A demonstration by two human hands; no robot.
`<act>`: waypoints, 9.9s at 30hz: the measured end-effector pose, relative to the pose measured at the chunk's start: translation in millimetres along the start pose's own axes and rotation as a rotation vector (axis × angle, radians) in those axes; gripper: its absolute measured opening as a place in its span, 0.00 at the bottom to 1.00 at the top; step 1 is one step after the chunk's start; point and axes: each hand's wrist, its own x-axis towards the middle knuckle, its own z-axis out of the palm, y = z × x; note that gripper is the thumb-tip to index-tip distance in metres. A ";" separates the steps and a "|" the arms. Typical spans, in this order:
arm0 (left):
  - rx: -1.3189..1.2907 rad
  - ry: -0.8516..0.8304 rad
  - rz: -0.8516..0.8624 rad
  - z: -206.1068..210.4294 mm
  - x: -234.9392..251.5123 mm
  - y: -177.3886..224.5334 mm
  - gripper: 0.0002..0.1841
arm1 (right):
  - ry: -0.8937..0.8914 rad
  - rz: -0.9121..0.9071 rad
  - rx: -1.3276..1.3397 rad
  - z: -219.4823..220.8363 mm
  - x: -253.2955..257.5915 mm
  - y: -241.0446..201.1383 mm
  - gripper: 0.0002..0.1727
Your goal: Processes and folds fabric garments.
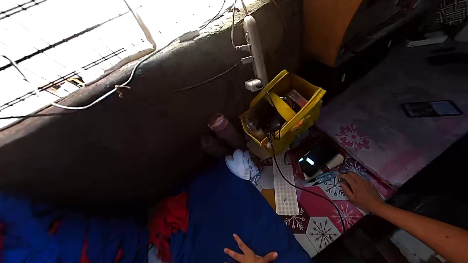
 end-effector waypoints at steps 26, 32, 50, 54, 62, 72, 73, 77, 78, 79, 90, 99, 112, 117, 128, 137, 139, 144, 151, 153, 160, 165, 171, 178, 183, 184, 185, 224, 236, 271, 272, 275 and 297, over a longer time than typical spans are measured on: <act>-0.122 0.626 0.460 55.4 2.5 -24.3 0.49 | 0.108 0.037 0.030 5.5 -10.5 0.0 0.19; -0.122 0.614 0.456 55.0 4.0 -23.1 0.49 | 0.162 -0.311 -0.033 8.7 -9.9 -0.5 0.24; -0.185 0.707 0.536 61.9 9.7 -29.1 0.44 | 0.135 -0.512 0.015 16.3 11.0 7.6 0.17; -0.210 0.709 0.539 62.7 9.4 -29.4 0.44 | 0.188 -0.484 0.072 20.1 12.5 10.1 0.16; -0.209 0.688 0.513 63.5 6.7 -27.8 0.44 | 0.224 -0.278 0.077 15.3 3.5 5.6 0.16; -0.003 0.389 0.949 85.3 -65.3 -87.1 0.45 | 0.298 0.301 0.112 21.2 -55.8 -47.0 0.24; 0.009 0.477 1.026 98.4 -68.7 -100.6 0.48 | 0.284 0.313 0.100 20.3 -60.2 -53.9 0.24; -0.027 0.486 1.201 129.1 -86.3 -146.9 0.43 | 0.204 0.421 0.190 3.5 -68.3 -70.7 0.24; -0.081 0.400 1.208 127.4 -89.8 -155.3 0.30 | 0.227 0.435 0.274 -0.2 -71.0 -71.7 0.24; -0.116 0.319 1.184 123.1 -93.4 -163.0 0.19 | 0.278 0.441 0.371 -2.8 -75.8 -73.7 0.24; -0.848 -0.803 0.851 102.8 -105.9 -204.6 0.21 | -0.105 -0.270 0.497 19.8 -145.9 -197.4 0.35; -0.561 -0.046 0.524 99.3 -105.5 -180.5 0.15 | -0.261 -0.457 0.311 54.2 -132.2 -212.0 0.14; -0.946 0.683 0.247 12.8 -45.3 -237.6 0.12 | 0.064 0.006 0.515 5.2 -114.2 -191.4 0.14; -0.828 0.728 0.301 18.7 -54.9 -223.0 0.13 | 0.046 0.009 0.519 9.3 -122.2 -193.3 0.14; -0.610 0.559 0.084 -41.0 -75.0 -240.7 0.13 | -0.442 -0.254 0.438 -30.8 -118.3 -210.9 0.12; -0.505 0.439 0.100 -59.0 26.1 -217.1 0.47 | -0.374 0.116 0.261 56.6 -61.1 -266.3 0.40; -0.476 0.415 0.076 -43.1 43.3 -201.6 0.44 | -0.370 0.099 0.136 69.1 -66.1 -281.0 0.38; -0.517 0.347 0.089 -29.0 21.3 -206.1 0.34 | -0.484 0.157 0.144 53.5 -72.8 -273.0 0.31; -0.301 0.033 0.056 -0.1 -79.7 -261.8 0.36 | -0.748 0.063 0.383 19.2 -126.4 -200.7 0.27; -0.269 0.176 0.017 1.6 -96.8 -263.0 0.43 | -0.673 0.086 0.401 4.3 -127.0 -195.9 0.21; -0.291 0.355 -0.072 -51.3 -33.4 -202.6 0.54 | -0.457 0.194 0.487 32.0 -49.9 -254.8 0.31; -0.319 0.322 -0.194 -45.6 0.2 -178.4 0.65 | -0.460 0.241 0.437 73.1 -39.9 -287.6 0.39; -0.389 0.248 -0.074 -47.1 5.5 -184.9 0.40 | -0.553 0.208 0.486 78.3 -47.6 -290.7 0.35; -0.190 0.244 -0.159 -37.3 -29.5 -190.3 0.49 | -0.565 0.248 0.614 81.9 -55.4 -298.0 0.38; -0.237 0.219 -0.056 -39.2 -31.1 -198.8 0.38 | -0.678 0.342 0.841 76.6 -58.5 -297.3 0.24; -0.297 0.256 -0.024 -37.0 -28.0 -198.5 0.34 | -0.652 0.330 0.860 79.8 -60.3 -298.2 0.23; -0.409 0.281 -0.006 -33.7 -23.3 -198.6 0.31 | -0.628 0.323 0.878 82.5 -62.2 -299.6 0.22; -1.215 0.192 0.007 5.1 -67.4 -258.2 0.28 | -0.699 0.000 0.335 -9.6 -76.6 -176.2 0.23; 0.006 0.304 0.941 19.7 -41.2 -131.0 0.33 | -0.383 -0.422 0.418 23.6 -51.6 -302.7 0.17; -1.154 0.288 0.609 -43.6 -80.0 -146.9 0.18 | -0.307 -0.690 0.874 58.8 -85.9 -353.6 0.15; -1.268 0.178 0.598 -45.9 -82.9 -148.7 0.15 | -0.366 -0.652 0.928 54.0 -85.8 -356.9 0.10; -1.490 -0.092 0.556 -54.2 -88.4 -152.0 0.11 | -0.570 -0.489 1.095 35.4 -84.3 -362.2 0.07; -1.276 0.163 0.534 -38.4 -101.1 -139.8 0.13 | -0.459 -0.770 0.889 15.2 -153.0 -352.5 0.11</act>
